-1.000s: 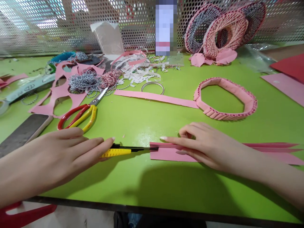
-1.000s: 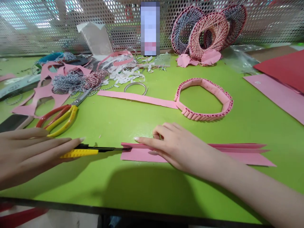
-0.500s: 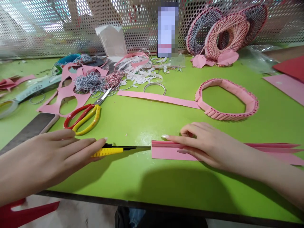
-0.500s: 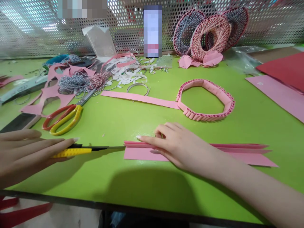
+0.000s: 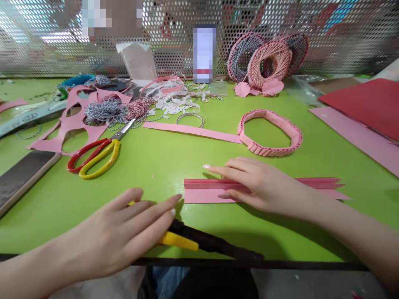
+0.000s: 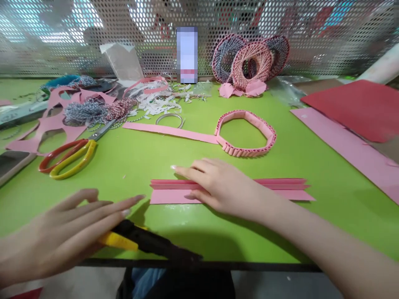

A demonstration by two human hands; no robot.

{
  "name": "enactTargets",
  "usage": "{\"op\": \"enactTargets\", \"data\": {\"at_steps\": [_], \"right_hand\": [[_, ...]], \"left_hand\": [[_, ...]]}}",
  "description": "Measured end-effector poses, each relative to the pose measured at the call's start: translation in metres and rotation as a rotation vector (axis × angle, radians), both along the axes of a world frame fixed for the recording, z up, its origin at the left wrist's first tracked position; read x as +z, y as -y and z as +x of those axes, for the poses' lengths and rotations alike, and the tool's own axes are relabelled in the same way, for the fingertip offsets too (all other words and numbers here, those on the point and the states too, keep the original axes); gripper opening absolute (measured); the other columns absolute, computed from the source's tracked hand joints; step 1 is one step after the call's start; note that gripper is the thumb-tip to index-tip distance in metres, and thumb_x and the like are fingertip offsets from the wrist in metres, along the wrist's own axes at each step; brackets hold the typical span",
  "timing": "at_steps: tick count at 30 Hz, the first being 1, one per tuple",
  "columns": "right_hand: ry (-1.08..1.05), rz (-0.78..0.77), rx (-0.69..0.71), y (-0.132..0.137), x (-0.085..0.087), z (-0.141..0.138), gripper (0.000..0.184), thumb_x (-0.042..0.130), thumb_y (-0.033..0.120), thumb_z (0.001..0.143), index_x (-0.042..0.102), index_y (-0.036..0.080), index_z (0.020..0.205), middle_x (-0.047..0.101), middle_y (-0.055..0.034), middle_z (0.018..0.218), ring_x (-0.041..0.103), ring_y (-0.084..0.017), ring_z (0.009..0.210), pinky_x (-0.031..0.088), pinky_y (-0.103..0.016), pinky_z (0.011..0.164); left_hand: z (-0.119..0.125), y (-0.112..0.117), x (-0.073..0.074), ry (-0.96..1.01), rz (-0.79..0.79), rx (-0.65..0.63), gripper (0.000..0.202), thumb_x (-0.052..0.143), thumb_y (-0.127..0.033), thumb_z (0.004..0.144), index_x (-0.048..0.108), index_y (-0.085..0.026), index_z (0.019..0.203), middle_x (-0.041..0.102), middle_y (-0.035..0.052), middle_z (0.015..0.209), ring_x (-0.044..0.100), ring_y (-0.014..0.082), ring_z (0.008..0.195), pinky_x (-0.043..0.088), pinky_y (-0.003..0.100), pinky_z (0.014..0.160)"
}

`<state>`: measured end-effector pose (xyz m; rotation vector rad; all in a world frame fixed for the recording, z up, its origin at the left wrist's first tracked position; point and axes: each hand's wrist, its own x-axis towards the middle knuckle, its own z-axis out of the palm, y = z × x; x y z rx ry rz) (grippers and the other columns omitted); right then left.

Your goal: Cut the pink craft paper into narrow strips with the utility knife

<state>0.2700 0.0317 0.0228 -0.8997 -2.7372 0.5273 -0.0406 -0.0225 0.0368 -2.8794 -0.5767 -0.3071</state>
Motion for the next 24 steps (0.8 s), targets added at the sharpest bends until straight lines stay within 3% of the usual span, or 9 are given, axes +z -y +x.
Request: {"op": "enactTargets", "data": {"at_steps": [2,5,8,12,14,16,19,24], "right_hand": [[0.029,-0.019,-0.025,0.002,0.006,0.007,0.040,0.053,0.026,0.097,0.052,0.016,0.135,0.064,-0.0122,0.107,0.059,-0.026,0.094,0.049,-0.040,0.080],[0.070,-0.022,-0.069,0.006,0.010,0.020,0.034,0.053,0.022,0.095,0.057,0.015,0.128,0.064,-0.0125,0.106,0.060,-0.026,0.094,0.050,-0.040,0.079],[0.059,0.003,-0.101,0.009,0.004,0.033,0.029,0.051,0.021,0.096,0.061,0.013,0.122,0.063,-0.0124,0.101,0.060,-0.025,0.087,0.049,-0.038,0.074],[-0.032,0.017,-0.115,0.011,-0.009,0.046,0.024,0.049,0.023,0.098,0.065,0.014,0.114,0.061,-0.0108,0.097,0.059,-0.021,0.082,0.046,-0.034,0.071],[-0.088,0.019,-0.114,0.010,-0.014,0.048,0.023,0.050,0.023,0.098,0.067,0.014,0.110,0.060,-0.0103,0.096,0.058,-0.020,0.080,0.045,-0.033,0.070],[-0.127,0.014,-0.115,0.008,-0.017,0.048,0.023,0.050,0.022,0.098,0.068,0.014,0.109,0.060,-0.0098,0.095,0.057,-0.019,0.079,0.044,-0.032,0.069],[-0.149,0.004,-0.114,0.006,-0.019,0.047,0.023,0.051,0.021,0.098,0.069,0.015,0.111,0.061,-0.0096,0.095,0.057,-0.019,0.081,0.043,-0.032,0.070],[-0.165,0.023,-0.121,0.008,-0.021,0.046,0.025,0.049,0.020,0.099,0.069,0.016,0.112,0.061,-0.0092,0.093,0.056,-0.019,0.079,0.043,-0.031,0.069]], "left_hand": [[0.021,-0.005,0.005,-0.005,0.033,-0.046,0.034,0.030,-0.001,0.090,0.058,-0.014,0.105,0.072,0.0109,0.117,0.066,0.0162,0.070,0.040,0.035,0.080],[0.032,-0.011,0.009,0.005,0.048,-0.059,0.037,0.028,-0.001,0.091,0.059,-0.015,0.105,0.076,0.0062,0.103,0.065,0.0150,0.068,0.040,0.033,0.080],[0.025,-0.015,0.006,0.015,0.049,-0.062,0.035,0.033,-0.003,0.091,0.062,-0.014,0.107,0.074,0.0015,0.088,0.063,0.0146,0.066,0.040,0.033,0.087],[0.009,-0.019,-0.001,0.041,0.047,-0.089,0.035,0.045,-0.006,0.088,0.063,-0.012,0.117,0.073,0.0035,0.093,0.063,0.0172,0.075,0.038,0.035,0.094],[0.005,-0.020,-0.002,0.046,0.049,-0.077,0.048,0.042,-0.003,0.087,0.057,-0.012,0.131,0.073,0.0037,0.093,0.063,0.0186,0.077,0.038,0.035,0.093],[0.005,-0.020,0.000,0.016,0.061,-0.023,0.061,0.037,0.000,0.088,0.039,-0.017,0.147,0.074,0.0027,0.091,0.062,0.0196,0.076,0.038,0.035,0.088],[0.009,-0.019,0.003,-0.063,0.056,0.072,0.072,0.031,0.003,0.090,0.015,-0.022,0.155,0.074,0.0017,0.090,0.061,0.0216,0.073,0.039,0.036,0.082],[0.012,-0.022,0.003,-0.112,0.026,0.114,0.072,0.031,0.001,0.090,0.011,-0.021,0.155,0.074,0.0029,0.089,0.058,0.0233,0.073,0.039,0.037,0.079]]}}
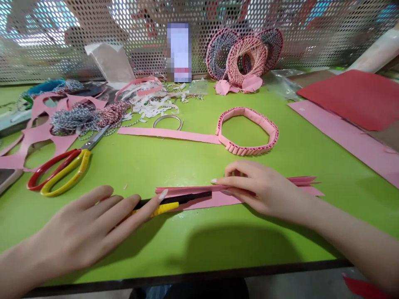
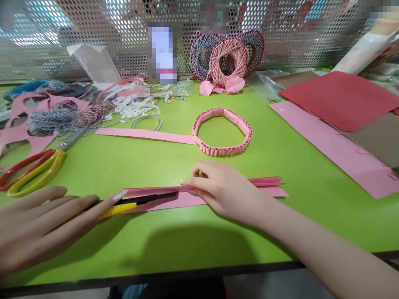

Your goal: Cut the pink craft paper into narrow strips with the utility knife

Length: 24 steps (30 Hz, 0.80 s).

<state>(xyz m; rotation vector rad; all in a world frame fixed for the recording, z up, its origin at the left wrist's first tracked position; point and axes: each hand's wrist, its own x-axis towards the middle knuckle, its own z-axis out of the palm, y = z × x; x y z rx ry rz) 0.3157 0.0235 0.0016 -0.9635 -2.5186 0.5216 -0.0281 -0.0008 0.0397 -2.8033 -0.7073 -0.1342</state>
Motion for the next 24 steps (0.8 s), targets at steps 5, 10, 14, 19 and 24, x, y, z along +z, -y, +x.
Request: {"op": "enactTargets", "data": {"at_steps": [5,10,14,19,24], "right_hand": [[0.025,0.078,-0.003,0.0014,-0.0005,-0.0019,0.026,0.049,0.024,0.099,0.070,0.016,0.112,0.061,-0.0097,0.091,0.056,-0.019,0.077,0.043,-0.031,0.067],[0.057,0.118,0.001,0.0026,-0.0013,-0.0028,0.029,0.045,0.023,0.100,0.070,0.018,0.113,0.062,-0.0096,0.089,0.055,-0.019,0.076,0.043,-0.031,0.066],[0.071,0.131,0.013,0.0028,-0.0008,-0.0034,0.030,0.044,0.019,0.100,0.070,0.017,0.113,0.062,-0.0096,0.089,0.054,-0.019,0.075,0.043,-0.030,0.066],[0.090,0.149,0.017,0.0030,0.0005,-0.0034,0.032,0.041,0.019,0.100,0.070,0.018,0.115,0.061,-0.0097,0.089,0.054,-0.019,0.075,0.043,-0.030,0.065],[0.106,0.146,0.008,0.0029,0.0000,-0.0035,0.033,0.041,0.023,0.101,0.069,0.020,0.116,0.061,-0.0099,0.089,0.054,-0.019,0.075,0.043,-0.030,0.066]], "left_hand": [[-0.0009,0.0000,-0.0017,-0.024,-0.020,0.047,0.074,0.031,-0.002,0.090,0.007,-0.024,0.156,0.075,0.0016,0.090,0.057,0.0233,0.069,0.041,0.037,0.075],[-0.0004,-0.0001,-0.0032,-0.036,-0.030,0.041,0.074,0.030,-0.001,0.089,0.005,-0.023,0.156,0.075,0.0015,0.092,0.057,0.0234,0.072,0.041,0.036,0.076],[0.0007,-0.0029,-0.0019,-0.041,-0.061,0.036,0.074,0.029,-0.001,0.089,0.004,-0.024,0.156,0.074,0.0013,0.094,0.057,0.0233,0.073,0.041,0.035,0.078],[0.0005,-0.0048,0.0013,-0.064,-0.047,0.014,0.073,0.029,-0.004,0.090,0.003,-0.023,0.155,0.074,0.0018,0.098,0.056,0.0247,0.077,0.041,0.035,0.077],[-0.0036,-0.0082,0.0002,-0.010,-0.021,-0.046,0.072,0.027,0.000,0.088,0.009,-0.021,0.155,0.073,0.0031,0.091,0.055,0.0241,0.074,0.041,0.035,0.073]]}}
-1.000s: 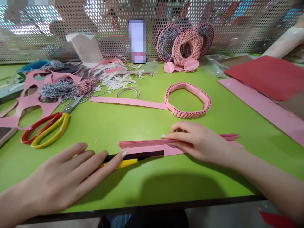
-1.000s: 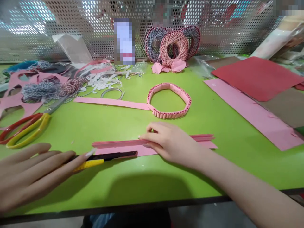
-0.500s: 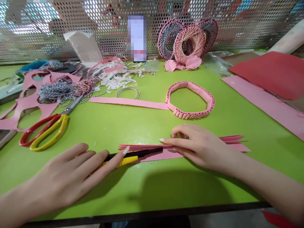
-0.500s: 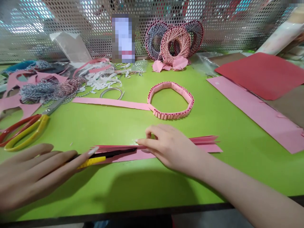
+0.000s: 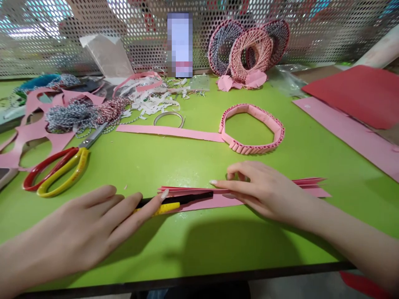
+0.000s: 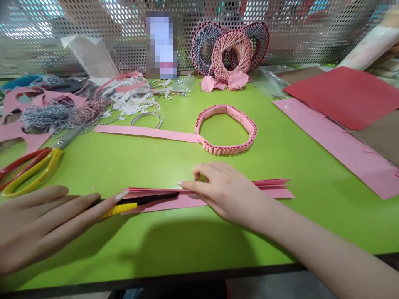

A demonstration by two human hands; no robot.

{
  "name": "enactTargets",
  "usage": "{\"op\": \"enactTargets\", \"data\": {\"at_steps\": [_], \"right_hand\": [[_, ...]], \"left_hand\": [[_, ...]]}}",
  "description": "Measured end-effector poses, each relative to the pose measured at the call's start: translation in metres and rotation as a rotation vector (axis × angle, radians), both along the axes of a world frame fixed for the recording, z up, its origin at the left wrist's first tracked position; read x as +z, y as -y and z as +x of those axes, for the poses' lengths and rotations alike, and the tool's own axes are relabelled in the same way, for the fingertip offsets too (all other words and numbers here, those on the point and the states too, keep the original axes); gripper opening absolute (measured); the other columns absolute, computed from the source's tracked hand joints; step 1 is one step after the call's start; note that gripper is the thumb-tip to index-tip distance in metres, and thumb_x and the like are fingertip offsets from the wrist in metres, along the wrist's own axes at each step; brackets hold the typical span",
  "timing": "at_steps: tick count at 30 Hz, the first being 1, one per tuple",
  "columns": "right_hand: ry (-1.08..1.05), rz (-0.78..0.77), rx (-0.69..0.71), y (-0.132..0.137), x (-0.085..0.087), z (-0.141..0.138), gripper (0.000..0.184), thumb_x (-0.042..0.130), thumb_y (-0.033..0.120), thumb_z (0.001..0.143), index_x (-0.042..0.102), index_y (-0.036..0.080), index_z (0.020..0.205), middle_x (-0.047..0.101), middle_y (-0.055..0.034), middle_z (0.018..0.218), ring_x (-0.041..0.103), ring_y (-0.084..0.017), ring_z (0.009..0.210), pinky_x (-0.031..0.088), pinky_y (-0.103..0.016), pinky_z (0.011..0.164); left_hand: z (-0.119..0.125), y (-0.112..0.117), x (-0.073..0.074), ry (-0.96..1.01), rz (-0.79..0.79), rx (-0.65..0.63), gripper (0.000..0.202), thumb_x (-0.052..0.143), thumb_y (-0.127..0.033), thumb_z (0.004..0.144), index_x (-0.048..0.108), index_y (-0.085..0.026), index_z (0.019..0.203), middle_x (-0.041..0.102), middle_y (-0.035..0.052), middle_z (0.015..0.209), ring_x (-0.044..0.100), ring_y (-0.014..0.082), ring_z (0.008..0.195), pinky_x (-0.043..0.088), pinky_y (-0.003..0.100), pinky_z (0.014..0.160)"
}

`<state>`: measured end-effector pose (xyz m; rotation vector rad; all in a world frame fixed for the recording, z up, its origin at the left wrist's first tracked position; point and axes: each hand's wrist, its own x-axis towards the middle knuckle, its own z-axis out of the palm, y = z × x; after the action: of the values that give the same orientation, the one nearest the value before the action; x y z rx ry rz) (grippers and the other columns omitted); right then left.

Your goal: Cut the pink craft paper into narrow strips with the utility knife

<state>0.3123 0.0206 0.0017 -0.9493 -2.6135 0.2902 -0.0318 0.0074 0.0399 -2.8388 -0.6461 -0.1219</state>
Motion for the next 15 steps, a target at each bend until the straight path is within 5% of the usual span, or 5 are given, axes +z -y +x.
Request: {"op": "enactTargets", "data": {"at_steps": [15], "right_hand": [[0.022,-0.050,-0.015,0.002,0.001,0.001,0.032,0.042,0.022,0.100,0.069,0.021,0.118,0.060,-0.0105,0.093,0.054,-0.020,0.077,0.045,-0.032,0.067]], "left_hand": [[-0.018,-0.008,0.009,0.035,-0.116,0.036,0.071,0.030,-0.007,0.089,0.020,-0.032,0.154,0.073,-0.0011,0.089,0.052,0.0221,0.059,0.039,0.035,0.065]]}}
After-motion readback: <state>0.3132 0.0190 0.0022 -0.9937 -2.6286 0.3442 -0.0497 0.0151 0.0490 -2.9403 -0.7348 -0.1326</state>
